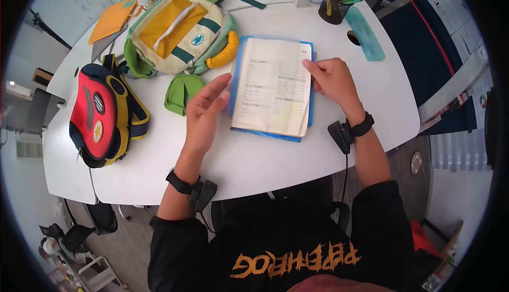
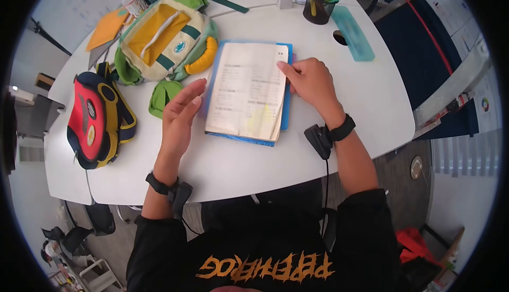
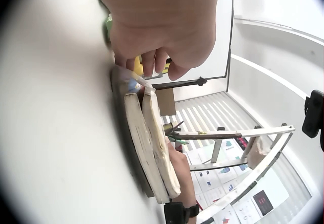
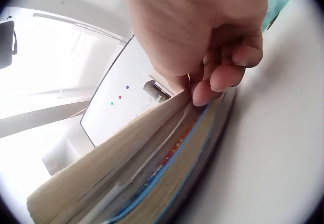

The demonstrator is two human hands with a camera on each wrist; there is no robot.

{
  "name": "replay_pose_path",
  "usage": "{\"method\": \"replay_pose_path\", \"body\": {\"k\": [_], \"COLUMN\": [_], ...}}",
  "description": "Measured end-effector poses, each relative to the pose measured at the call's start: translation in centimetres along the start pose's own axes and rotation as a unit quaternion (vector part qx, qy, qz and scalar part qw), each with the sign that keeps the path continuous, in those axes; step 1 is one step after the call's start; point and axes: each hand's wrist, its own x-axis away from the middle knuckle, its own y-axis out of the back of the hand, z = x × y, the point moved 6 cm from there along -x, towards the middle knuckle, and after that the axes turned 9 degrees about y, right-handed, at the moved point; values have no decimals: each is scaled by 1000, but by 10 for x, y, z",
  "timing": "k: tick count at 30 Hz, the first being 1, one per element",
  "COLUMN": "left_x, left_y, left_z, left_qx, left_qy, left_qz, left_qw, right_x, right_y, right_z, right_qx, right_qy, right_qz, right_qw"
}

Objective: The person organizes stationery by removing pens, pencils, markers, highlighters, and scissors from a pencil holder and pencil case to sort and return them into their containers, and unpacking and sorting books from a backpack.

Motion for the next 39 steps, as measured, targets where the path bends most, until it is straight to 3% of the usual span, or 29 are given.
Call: {"method": "replay_pose_path", "body": {"k": [4, 6, 10, 12, 14, 16, 22, 24, 26, 28, 29, 30, 32, 33, 35, 37, 39], "left_x": [1, 2, -2, 6, 13, 13, 18, 15, 16, 16, 17, 17, 14, 12, 14, 13, 5], "left_y": [12, 6, 0, -22, -34, -37, -30, -32, -24, -17, -15, -15, -13, -12, -13, -10, -3], "left_z": [11, 6, 15, 18, 21, 16, 7, -5, -11, -11, -12, -12, -14, -16, -18, -10, -9], "left_qx": [22, 106, 132, 112, 79, -12, 7, 12, 39, 82, 120, 118, 93, 92, -11, -3, 2], "left_qy": [27, 77, 136, 179, 187, 110, 72, 44, -13, 2, 9, 7, -36, -38, -69, -58, -58], "left_qz": [-25, -9, -3, 124, 139, 104, 104, 109, 57, 48, 42, 42, 25, 26, 22, 20, 22], "left_qw": [999, 991, 982, 970, 969, 988, 992, 993, 997, 995, 992, 992, 995, 995, 997, 998, 998], "right_x": [-2, -4, -5, -3, 2, 6, 11, 5, -1, 6, 9, 13, 30, 32, 29, 30, 26], "right_y": [-3, -1, 3, 1, -2, -9, -22, -12, -8, -8, -17, -25, -57, -60, -61, -62, -55], "right_z": [-10, -9, -9, -7, -5, 2, 11, 4, 5, 12, 9, 12, 28, 32, 36, 37, 31], "right_qx": [-26, -47, -18, -29, -39, -66, -166, -191, -217, -289, -319, -320, -448, -474, -447, -421, -488], "right_qy": [2, 25, 26, 33, 38, 13, 21, 44, 63, 83, 41, 44, 34, 17, 41, 62, 4], "right_qz": [41, 27, 17, 31, 43, 77, 168, 123, 83, 38, 140, 138, 218, 222, 220, 221, 189], "right_qw": [999, 998, 999, 999, 998, 995, 971, 973, 971, 953, 937, 936, 866, 852, 866, 878, 852]}}
